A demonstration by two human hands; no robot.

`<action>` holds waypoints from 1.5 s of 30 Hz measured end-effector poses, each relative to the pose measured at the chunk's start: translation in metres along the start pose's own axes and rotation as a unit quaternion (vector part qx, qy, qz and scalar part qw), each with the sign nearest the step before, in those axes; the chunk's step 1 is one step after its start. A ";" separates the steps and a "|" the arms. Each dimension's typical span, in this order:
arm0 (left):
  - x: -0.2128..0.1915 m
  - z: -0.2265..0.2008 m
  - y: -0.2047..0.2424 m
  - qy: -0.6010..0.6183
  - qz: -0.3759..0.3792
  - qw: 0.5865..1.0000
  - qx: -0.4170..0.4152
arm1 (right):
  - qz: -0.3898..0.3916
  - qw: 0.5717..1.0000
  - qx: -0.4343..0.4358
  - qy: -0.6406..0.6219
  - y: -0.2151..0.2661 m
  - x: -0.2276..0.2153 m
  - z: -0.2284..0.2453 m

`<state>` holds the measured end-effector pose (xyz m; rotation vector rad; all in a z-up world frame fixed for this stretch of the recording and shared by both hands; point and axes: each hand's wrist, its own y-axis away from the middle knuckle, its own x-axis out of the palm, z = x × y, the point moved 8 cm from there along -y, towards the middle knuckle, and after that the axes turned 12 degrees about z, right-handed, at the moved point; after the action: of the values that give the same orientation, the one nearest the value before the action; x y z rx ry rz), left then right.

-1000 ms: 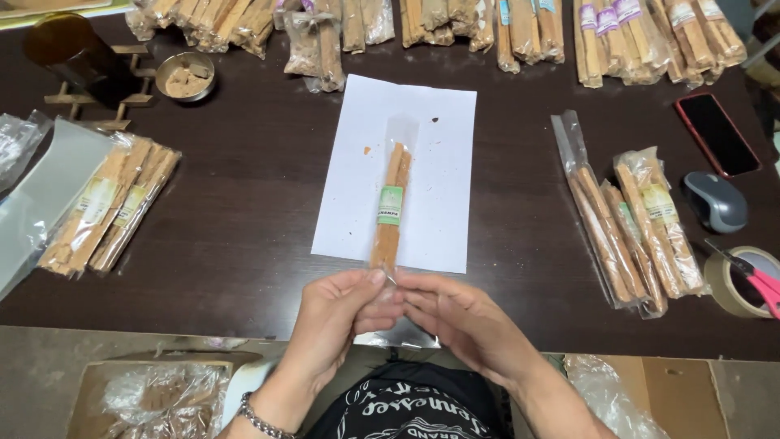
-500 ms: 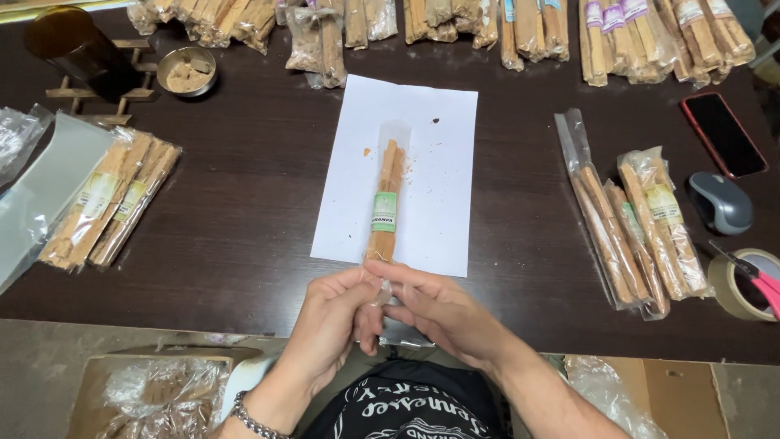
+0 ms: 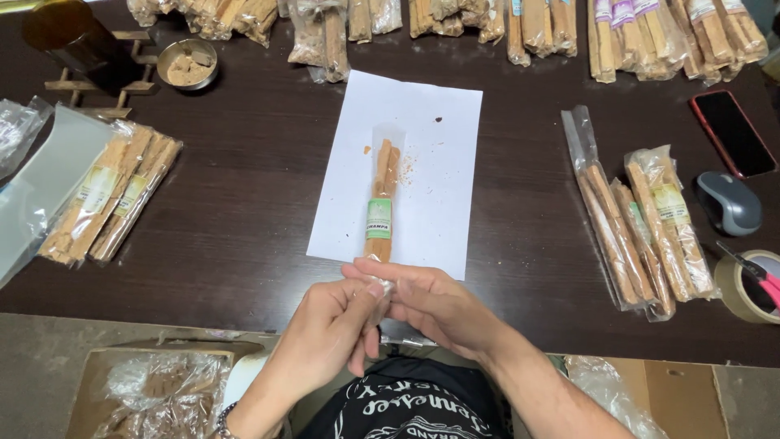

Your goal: The person packages small bundles of wood sticks into plastic sleeves, applying labels to the sealed packages and organizing them on a table.

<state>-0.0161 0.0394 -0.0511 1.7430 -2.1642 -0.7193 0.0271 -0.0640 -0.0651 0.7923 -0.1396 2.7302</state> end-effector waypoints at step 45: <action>0.021 0.135 0.082 0.304 0.009 0.952 -0.038 | -0.145 0.965 0.012 -0.217 -0.024 -0.050 -0.027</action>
<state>-0.1568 0.0596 -0.1226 1.6244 -1.6988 -0.2066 0.0612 -0.0490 -0.1142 1.2966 -0.0754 2.2570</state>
